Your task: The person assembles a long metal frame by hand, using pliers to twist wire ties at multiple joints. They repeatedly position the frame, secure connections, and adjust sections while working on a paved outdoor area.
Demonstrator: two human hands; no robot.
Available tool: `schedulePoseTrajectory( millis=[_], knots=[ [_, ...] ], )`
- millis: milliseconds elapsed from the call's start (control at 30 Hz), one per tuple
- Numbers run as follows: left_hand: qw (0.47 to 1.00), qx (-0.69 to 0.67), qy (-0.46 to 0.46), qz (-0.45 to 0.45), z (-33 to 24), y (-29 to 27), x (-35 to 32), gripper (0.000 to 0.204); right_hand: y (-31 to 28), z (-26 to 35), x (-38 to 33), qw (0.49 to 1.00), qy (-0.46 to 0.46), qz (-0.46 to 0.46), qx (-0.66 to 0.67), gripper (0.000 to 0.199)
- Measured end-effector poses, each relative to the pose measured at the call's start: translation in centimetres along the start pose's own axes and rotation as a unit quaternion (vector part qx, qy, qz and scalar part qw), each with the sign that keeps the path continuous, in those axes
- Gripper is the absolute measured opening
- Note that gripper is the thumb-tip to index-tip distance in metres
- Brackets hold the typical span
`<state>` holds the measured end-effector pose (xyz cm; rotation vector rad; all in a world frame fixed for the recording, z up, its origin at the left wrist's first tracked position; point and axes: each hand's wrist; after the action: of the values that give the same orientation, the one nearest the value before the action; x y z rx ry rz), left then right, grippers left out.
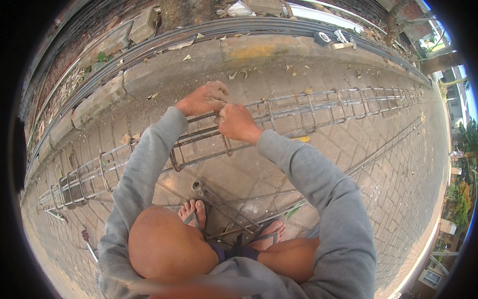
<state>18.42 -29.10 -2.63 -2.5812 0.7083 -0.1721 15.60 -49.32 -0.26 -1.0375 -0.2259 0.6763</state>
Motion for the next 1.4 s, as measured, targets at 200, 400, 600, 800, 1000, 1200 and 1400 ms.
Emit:
schedulePoseTrajectory(
  millis=[200,400,600,800,1000,1200,1400],
  knots=[
    [0.998,0.052,-0.027,0.028,1.0,0.5,0.2,0.043,0.4,-0.4,0.1,1.000,0.019,0.019,0.000,0.024],
    [0.994,-0.020,-0.074,0.084,1.4,1.8,0.6,0.052,0.6,-0.5,-0.3,1.000,0.000,-0.019,0.022,0.024],
    [0.987,0.011,-0.062,0.145,2.3,1.8,1.1,0.060,0.4,-0.2,-0.4,0.997,-0.018,-0.054,0.044,0.025],
    [0.955,-0.126,-0.224,-0.145,0.9,0.5,-0.1,0.039,0.7,-0.7,-0.1,1.000,0.013,0.006,-0.007,0.026],
    [0.901,-0.293,-0.307,0.092,2.0,-3.7,-3.3,0.031,0.5,-0.1,-0.5,0.996,-0.042,-0.082,-0.020,0.032],
    [0.859,-0.407,-0.264,0.164,3.8,-1.9,-4.3,0.039,-0.7,0.3,-0.2,0.997,0.044,0.069,-0.011,0.028],
    [0.838,-0.429,-0.281,0.188,5.1,-1.4,-3.8,0.031,-0.3,0.0,-0.4,1.000,0.005,0.022,-0.005,0.028]
  ],
)
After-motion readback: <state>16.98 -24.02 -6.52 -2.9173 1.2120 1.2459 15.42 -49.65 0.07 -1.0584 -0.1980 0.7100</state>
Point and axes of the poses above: each hand's wrist, its own x-axis towards the middle knuckle, its own y-axis out of the palm, z = x × y, and after that the axes turned 11 degrees about -x, right-handed
